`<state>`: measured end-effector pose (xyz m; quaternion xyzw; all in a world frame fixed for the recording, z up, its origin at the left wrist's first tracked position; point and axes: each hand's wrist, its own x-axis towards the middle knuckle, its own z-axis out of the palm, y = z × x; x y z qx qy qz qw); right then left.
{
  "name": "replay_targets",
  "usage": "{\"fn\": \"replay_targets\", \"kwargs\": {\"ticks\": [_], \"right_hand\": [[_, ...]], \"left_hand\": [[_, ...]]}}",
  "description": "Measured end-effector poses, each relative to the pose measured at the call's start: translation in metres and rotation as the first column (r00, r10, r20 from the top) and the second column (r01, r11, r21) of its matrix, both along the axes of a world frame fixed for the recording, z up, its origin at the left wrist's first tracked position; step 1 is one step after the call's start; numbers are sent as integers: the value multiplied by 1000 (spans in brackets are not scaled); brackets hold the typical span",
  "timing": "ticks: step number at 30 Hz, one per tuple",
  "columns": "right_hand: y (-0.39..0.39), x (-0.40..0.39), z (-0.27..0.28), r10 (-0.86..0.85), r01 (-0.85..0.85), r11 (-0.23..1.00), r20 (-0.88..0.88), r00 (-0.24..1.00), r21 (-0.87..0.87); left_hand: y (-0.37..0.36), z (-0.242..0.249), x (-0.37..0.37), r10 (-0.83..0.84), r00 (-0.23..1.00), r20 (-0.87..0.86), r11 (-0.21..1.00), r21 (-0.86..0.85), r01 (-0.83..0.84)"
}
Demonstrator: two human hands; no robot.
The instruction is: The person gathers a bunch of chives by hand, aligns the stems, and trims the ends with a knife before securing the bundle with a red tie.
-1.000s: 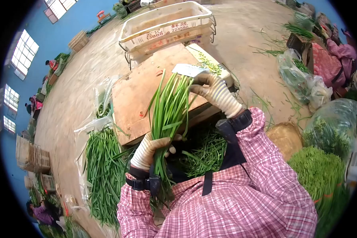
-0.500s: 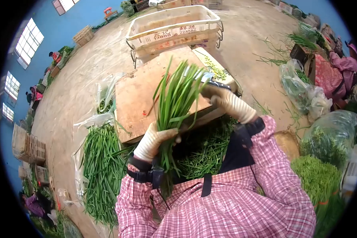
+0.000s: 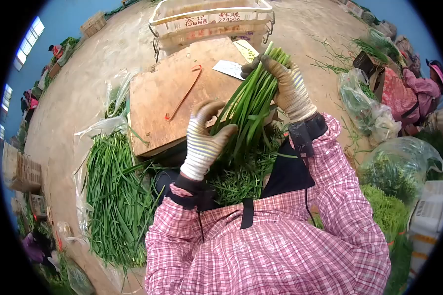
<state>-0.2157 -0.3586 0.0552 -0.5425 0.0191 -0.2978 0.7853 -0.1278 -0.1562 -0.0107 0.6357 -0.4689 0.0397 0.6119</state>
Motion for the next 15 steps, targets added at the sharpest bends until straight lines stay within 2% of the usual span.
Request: {"fn": "replay_targets", "kwargs": {"ticks": [1,3,5,7,8,9,10,11,12,13,14,15], "right_hand": [[3,1,-2,-22,22,999,-3,1000,-27],[12,2,-2,-42,41,999,-30,999,-31],[17,1,-2,-113,111,993,-74,991,-33],[9,2,-7,-142,137,989,-85,986,-62],[3,1,-8,-174,166,982,-94,980,-86],[-3,-3,-6,-175,167,982,-106,979,-82],[-11,-7,4,-155,154,988,-111,982,-18],[-20,-12,11,-134,141,989,-127,983,53],[-36,-16,14,-122,134,989,-160,979,66],[-61,-18,16,-221,198,956,-91,971,-214],[-81,-19,17,-289,258,845,6,957,-468],[-87,-17,24,-314,315,661,131,940,-681]], "left_hand": [[-4,13,-11,17,993,114,1000,-13,-16],[-11,17,-17,2,905,426,978,189,-90],[-15,-5,-17,65,888,455,974,166,-156],[-9,-23,-11,43,852,522,944,257,-205],[-2,-35,-9,-25,833,553,928,322,-186],[14,-60,-9,-245,766,594,717,643,-270],[23,-85,-2,-432,732,528,480,821,-309],[30,-106,5,-569,736,366,196,930,-311],[43,-113,10,-533,789,305,117,950,-289],[54,-119,14,-489,838,242,35,965,-259],[63,-104,17,-435,871,228,102,974,-205],[67,-82,26,-375,900,223,177,970,-167]]}}
